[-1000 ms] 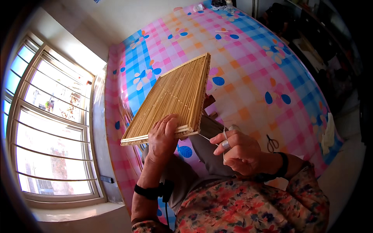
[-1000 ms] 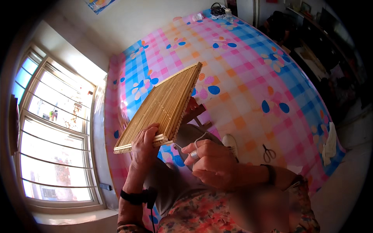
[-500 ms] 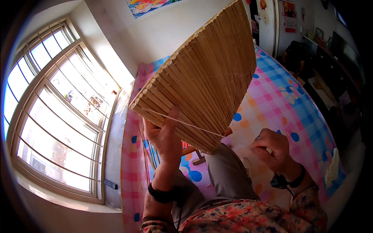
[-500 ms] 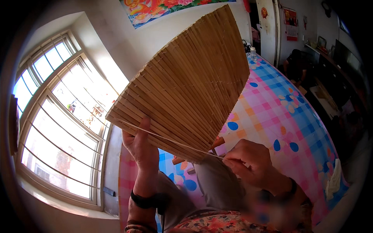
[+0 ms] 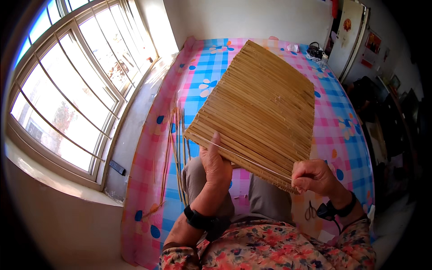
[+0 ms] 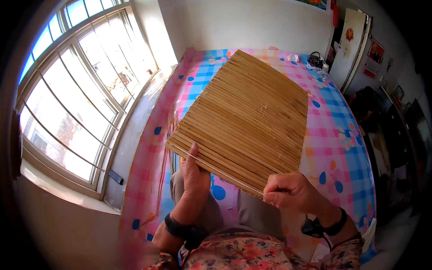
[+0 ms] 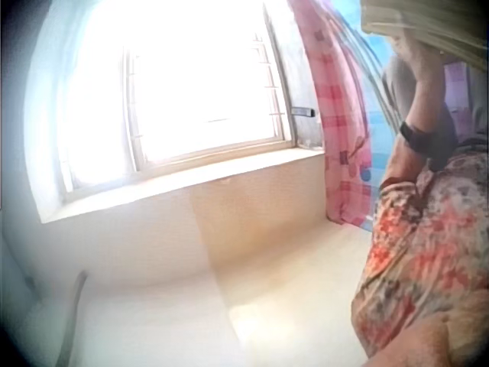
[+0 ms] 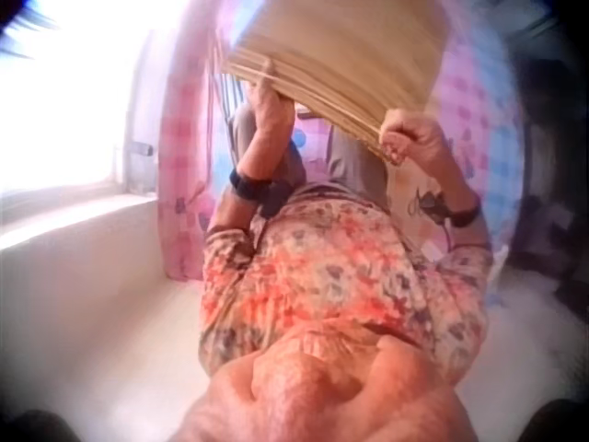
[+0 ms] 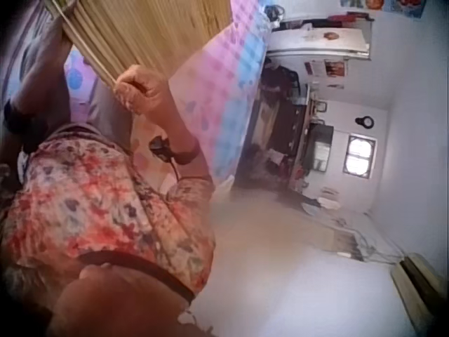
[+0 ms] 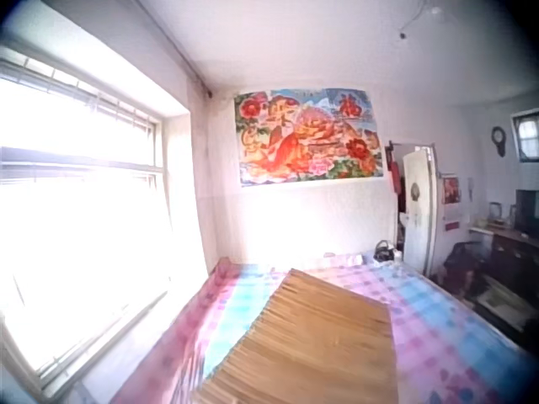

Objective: The person weaves together thin wooden sticks with white thread to create a mat, tying off the edges of the sticks.

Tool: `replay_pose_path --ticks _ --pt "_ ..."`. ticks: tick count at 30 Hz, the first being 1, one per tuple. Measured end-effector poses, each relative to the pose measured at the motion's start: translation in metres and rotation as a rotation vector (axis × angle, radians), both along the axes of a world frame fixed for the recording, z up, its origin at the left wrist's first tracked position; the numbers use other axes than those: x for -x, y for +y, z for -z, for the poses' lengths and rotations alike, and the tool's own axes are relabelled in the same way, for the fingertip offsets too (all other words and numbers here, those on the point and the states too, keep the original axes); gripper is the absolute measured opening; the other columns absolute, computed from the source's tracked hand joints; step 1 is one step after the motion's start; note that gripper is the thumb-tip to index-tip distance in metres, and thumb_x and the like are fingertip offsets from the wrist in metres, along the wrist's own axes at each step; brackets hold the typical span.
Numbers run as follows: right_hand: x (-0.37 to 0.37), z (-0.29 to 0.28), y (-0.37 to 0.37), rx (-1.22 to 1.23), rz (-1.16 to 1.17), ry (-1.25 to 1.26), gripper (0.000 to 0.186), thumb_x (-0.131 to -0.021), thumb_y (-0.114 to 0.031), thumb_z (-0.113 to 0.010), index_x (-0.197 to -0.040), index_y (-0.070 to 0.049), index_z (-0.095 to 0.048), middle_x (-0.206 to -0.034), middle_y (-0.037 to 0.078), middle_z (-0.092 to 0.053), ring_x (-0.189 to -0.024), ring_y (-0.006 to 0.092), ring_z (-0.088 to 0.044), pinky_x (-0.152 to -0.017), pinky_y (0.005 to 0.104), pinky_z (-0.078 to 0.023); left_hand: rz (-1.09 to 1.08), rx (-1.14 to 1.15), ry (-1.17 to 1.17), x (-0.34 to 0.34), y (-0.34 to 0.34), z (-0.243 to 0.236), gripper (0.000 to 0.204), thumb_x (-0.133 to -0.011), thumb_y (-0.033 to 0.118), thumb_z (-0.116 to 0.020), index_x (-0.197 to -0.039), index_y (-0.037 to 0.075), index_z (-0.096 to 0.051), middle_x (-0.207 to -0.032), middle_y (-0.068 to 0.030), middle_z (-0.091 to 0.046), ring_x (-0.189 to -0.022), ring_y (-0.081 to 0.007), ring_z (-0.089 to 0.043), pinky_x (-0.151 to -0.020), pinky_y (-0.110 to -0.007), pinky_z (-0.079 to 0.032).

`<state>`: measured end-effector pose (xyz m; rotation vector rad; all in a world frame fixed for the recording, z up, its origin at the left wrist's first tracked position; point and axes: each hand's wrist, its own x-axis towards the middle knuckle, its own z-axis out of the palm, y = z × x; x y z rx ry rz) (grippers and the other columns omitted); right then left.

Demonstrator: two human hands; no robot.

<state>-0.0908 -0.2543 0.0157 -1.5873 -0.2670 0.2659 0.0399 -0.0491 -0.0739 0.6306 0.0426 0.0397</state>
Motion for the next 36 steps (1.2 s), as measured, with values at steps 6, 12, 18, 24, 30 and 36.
replay_pose_path --ticks 6,12,18,24,30,36 --pt "-0.007 0.011 0.015 0.213 -0.179 -0.194 0.004 -0.082 -0.005 -0.065 -0.082 -0.001 -0.063 -0.072 0.003 -0.058 -0.063 0.0117 -0.054 -0.055 0.0239 -0.040 -0.003 -0.006 0.162 0.024 0.019 0.049 0.044 -0.087 0.012 -0.059 -0.126 0.004 -0.040 -0.117 -0.0078 -0.052 -0.108 -0.0195 -0.051 -0.092 -0.035 -0.043" --pt "-0.006 -0.012 0.019 0.202 -0.245 -0.183 0.008 -0.076 -0.001 -0.069 -0.082 -0.002 -0.064 -0.072 0.007 -0.061 -0.061 0.0177 -0.058 -0.053 0.0263 -0.042 0.092 -0.055 0.218 0.043 0.033 0.073 0.046 -0.087 0.015 -0.060 -0.126 0.001 -0.040 -0.117 -0.0091 -0.052 -0.109 -0.0208 -0.051 -0.092 -0.035 -0.043" --pt "-0.011 -0.008 0.020 0.194 -0.201 -0.028 0.008 -0.078 -0.001 -0.067 -0.085 -0.001 -0.066 -0.075 0.007 -0.062 -0.061 0.0144 -0.057 -0.054 0.0248 -0.042 0.614 -0.440 0.377 0.062 0.083 0.069 0.043 -0.087 0.025 -0.061 -0.118 -0.002 -0.047 -0.110 -0.0137 -0.057 -0.098 -0.0224 -0.059 -0.079 -0.034 -0.049" --pt "-0.016 0.022 0.047 0.106 -0.412 0.109 0.010 -0.086 -0.007 -0.062 -0.091 0.001 -0.064 -0.079 0.006 -0.062 -0.069 0.0125 -0.057 -0.060 0.0248 -0.042 0.430 -1.404 -0.196 0.073 0.112 0.025 0.022 -0.084 0.005 -0.059 -0.106 -0.001 -0.057 -0.108 -0.0118 -0.060 -0.084 -0.0156 -0.062 -0.070 -0.028 -0.051" --pt "-0.018 0.023 0.069 0.106 -0.463 -0.002 0.013 -0.086 -0.008 -0.062 -0.096 0.000 -0.063 -0.082 0.008 -0.062 -0.071 0.0175 -0.059 -0.063 0.0270 -0.045 0.640 -1.394 -0.797 0.062 0.091 0.005 0.020 -0.079 0.004 -0.062 -0.098 0.001 -0.059 -0.089 -0.0129 -0.059 -0.078 -0.0296 -0.059 -0.069 -0.035 -0.050" --pt "-0.016 0.003 0.022 0.327 -0.236 0.157 0.012 -0.085 -0.008 -0.062 -0.092 0.002 -0.064 -0.079 0.007 -0.062 -0.073 0.0131 -0.059 -0.063 0.0244 -0.044 0.511 -1.498 -0.608 0.055 0.126 0.000 0.010 -0.082 0.008 -0.061 -0.087 0.000 -0.059 -0.077 -0.0148 -0.057 -0.074 -0.0320 -0.057 -0.066 -0.039 -0.047"
